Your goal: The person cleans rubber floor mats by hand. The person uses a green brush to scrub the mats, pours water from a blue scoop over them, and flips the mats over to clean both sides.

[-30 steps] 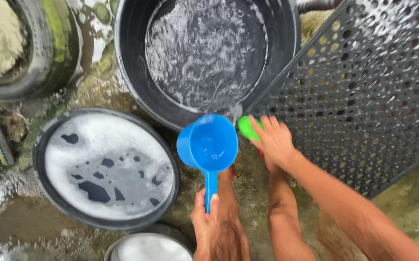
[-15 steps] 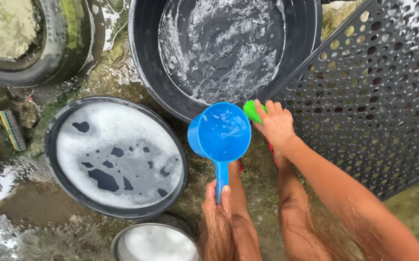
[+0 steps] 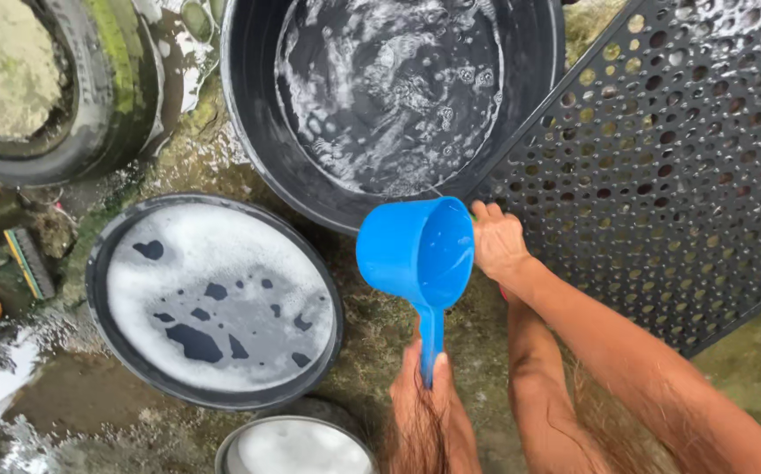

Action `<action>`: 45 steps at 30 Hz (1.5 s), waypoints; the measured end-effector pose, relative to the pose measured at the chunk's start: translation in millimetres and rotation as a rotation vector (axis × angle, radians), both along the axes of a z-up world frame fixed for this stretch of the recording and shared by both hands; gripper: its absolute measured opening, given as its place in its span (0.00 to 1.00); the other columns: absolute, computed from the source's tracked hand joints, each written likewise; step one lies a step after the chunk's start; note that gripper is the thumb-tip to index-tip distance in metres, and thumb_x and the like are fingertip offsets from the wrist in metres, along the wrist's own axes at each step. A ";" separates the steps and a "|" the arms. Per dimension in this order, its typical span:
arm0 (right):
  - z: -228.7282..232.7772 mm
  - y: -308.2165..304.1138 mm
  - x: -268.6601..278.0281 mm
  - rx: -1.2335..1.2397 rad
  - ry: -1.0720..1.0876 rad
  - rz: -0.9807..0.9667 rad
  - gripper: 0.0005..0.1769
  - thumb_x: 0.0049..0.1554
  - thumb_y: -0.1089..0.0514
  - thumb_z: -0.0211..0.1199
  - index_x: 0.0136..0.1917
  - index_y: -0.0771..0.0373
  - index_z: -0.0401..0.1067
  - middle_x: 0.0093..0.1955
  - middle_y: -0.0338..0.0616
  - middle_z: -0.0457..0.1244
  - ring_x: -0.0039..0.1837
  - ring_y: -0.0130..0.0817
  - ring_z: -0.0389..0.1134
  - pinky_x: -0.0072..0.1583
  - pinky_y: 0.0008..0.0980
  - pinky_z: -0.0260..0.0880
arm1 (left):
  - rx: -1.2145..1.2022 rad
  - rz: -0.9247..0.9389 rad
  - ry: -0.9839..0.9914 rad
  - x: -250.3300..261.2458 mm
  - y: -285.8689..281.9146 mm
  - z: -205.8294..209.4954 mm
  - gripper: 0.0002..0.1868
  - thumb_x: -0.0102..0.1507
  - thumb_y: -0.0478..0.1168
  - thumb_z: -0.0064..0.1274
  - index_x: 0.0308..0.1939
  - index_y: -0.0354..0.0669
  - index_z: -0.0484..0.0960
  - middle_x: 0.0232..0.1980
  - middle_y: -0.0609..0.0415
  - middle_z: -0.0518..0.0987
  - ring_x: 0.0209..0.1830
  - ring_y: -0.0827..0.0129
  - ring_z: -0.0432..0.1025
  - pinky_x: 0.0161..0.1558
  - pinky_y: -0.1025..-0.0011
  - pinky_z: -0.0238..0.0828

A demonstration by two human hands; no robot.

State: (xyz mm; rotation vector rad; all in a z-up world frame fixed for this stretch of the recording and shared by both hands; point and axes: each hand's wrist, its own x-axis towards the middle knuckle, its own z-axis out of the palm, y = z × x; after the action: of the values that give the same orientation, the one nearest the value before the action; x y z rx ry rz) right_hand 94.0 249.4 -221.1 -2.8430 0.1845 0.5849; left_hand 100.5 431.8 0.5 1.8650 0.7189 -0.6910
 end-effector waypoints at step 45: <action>60.0 -35.7 -60.0 0.058 -0.203 -0.115 0.36 0.49 0.46 0.69 0.70 0.55 0.70 0.46 0.43 0.61 0.48 0.43 0.65 0.46 0.41 0.69 | 0.097 -0.342 -0.056 -35.4 59.3 -65.6 0.19 0.62 0.43 0.60 0.54 0.41 0.79 0.33 0.56 0.79 0.29 0.76 0.70 0.34 0.73 0.72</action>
State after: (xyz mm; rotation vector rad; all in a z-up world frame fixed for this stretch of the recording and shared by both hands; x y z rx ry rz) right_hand 34.0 213.7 -161.1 -2.7899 0.2878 0.2715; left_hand 65.2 491.1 -65.1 2.1136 0.4056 -0.8274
